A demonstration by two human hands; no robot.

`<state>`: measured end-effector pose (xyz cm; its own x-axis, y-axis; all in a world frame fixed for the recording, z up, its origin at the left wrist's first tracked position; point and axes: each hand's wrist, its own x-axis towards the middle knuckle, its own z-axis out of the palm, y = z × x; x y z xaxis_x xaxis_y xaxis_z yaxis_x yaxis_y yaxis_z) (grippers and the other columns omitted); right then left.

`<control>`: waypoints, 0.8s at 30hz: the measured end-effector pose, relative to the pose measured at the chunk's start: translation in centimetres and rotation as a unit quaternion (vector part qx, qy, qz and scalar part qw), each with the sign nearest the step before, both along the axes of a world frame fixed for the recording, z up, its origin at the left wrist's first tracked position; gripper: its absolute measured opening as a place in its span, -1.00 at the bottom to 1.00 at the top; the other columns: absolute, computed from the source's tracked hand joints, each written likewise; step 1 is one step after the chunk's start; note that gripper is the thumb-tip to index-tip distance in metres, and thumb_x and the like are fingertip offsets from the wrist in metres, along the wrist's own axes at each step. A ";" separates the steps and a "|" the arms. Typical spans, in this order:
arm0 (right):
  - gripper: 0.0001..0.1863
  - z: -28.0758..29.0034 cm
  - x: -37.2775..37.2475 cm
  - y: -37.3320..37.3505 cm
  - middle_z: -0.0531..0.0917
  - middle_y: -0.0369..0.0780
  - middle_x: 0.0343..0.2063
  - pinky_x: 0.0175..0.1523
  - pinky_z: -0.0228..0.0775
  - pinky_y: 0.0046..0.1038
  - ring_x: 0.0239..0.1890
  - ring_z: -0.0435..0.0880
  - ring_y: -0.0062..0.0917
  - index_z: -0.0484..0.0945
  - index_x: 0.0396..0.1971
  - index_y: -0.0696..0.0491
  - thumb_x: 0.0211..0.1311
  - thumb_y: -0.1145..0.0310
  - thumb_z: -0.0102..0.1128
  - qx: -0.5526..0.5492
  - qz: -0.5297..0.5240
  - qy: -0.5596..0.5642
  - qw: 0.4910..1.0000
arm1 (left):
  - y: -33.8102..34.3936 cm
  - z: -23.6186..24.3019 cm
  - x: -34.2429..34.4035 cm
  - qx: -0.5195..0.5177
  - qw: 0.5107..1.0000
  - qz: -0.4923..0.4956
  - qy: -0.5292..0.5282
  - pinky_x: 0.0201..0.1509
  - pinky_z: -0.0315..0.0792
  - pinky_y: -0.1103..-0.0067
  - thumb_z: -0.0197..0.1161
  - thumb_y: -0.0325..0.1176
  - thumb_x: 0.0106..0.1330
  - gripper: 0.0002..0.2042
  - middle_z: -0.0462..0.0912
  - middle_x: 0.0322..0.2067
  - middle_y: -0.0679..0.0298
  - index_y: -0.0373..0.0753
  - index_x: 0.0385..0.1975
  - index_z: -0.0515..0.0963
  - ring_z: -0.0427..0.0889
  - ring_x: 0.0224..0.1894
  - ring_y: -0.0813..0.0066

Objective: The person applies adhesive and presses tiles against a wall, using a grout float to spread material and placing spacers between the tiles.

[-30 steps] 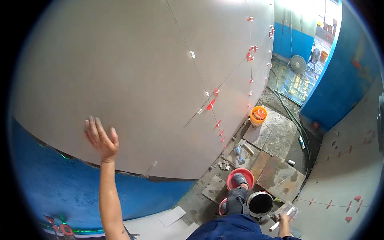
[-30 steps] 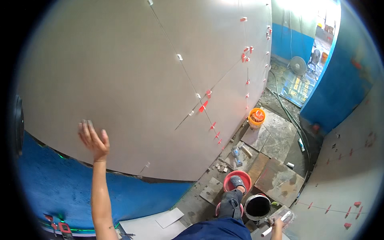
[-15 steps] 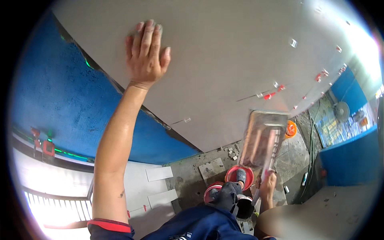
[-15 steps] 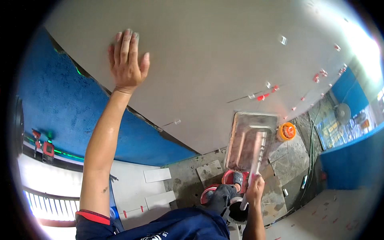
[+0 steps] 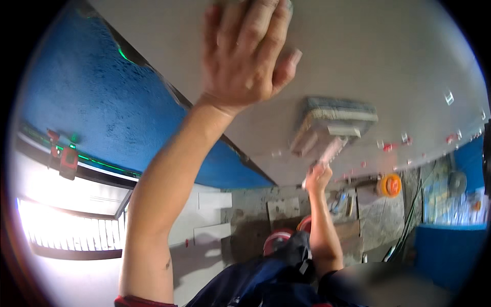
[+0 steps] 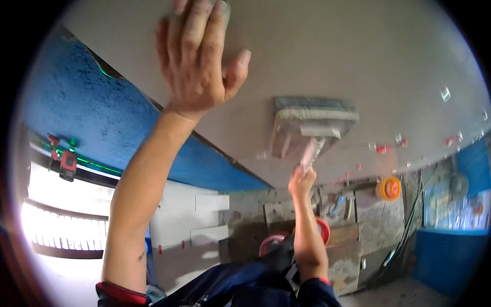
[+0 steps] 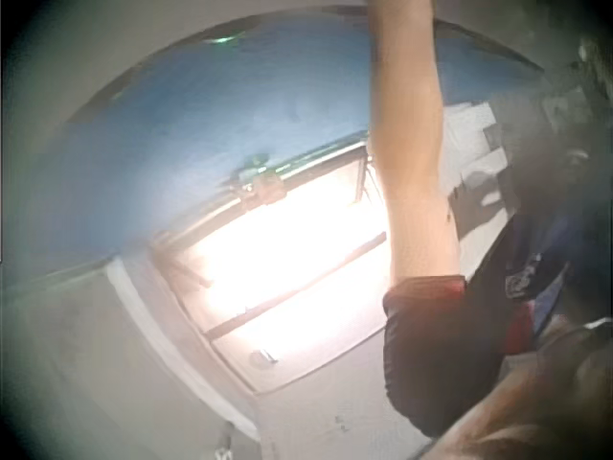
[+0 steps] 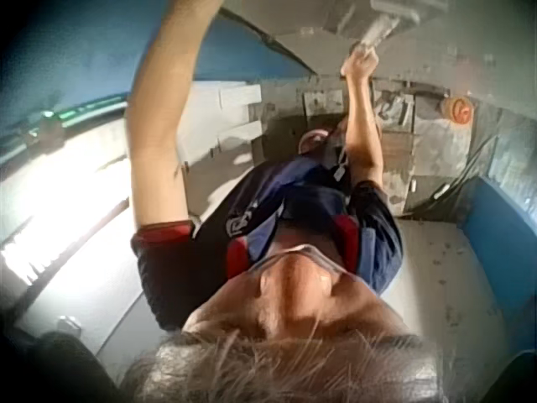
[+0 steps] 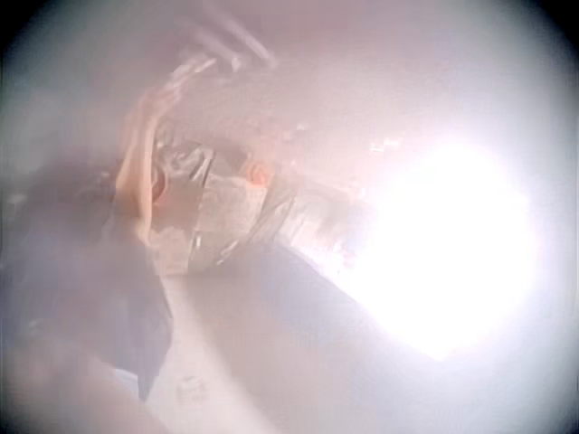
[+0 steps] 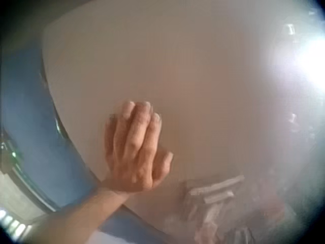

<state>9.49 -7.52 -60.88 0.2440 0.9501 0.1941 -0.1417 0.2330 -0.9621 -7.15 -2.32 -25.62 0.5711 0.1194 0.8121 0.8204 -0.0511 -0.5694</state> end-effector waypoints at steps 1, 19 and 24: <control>-0.34 0.4 1.9 1.7 0.32 -0.37 -0.78 -0.58 0.12 -0.52 -0.69 0.29 -0.68 0.35 -0.64 0.12 0.36 -0.23 -0.09 0.007 0.034 -0.004 0.999 | 0.9 0.3 1.1 0.006 1.000 -0.016 0.002 0.33 0.15 0.11 -0.03 0.00 0.39 -0.47 0.43 0.20 0.09 -0.28 0.17 0.45 0.39 0.26 0.01; -0.77 -0.6 17.5 -5.3 0.54 -0.21 -0.66 -0.49 0.39 -0.39 -0.59 0.59 -0.33 0.54 -0.39 0.13 0.25 0.25 0.07 0.167 -0.076 -0.117 0.976 | 4.1 -13.8 8.6 -0.038 0.996 0.007 -0.081 0.48 -0.20 0.07 -0.12 -0.21 0.47 -0.45 0.09 0.37 -0.18 -0.53 0.31 0.16 0.01 0.45 -0.12; -0.66 1.3 15.6 7.0 0.40 -0.15 -0.74 -0.54 0.27 -0.36 -0.70 0.31 -0.43 0.44 -0.49 0.15 0.33 0.17 0.06 0.028 -0.054 -0.059 0.996 | 4.1 -14.2 8.9 -0.051 0.995 0.020 -0.079 0.48 -0.19 0.06 -0.15 -0.19 0.49 -0.44 0.09 0.37 -0.21 -0.56 0.30 0.16 0.01 0.45 -0.16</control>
<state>25.10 -0.48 -59.62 0.3157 0.9069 0.2790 0.0005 0.2938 -0.9559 1.80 1.77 -39.82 0.4307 0.2251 0.8740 0.9018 -0.0679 -0.4269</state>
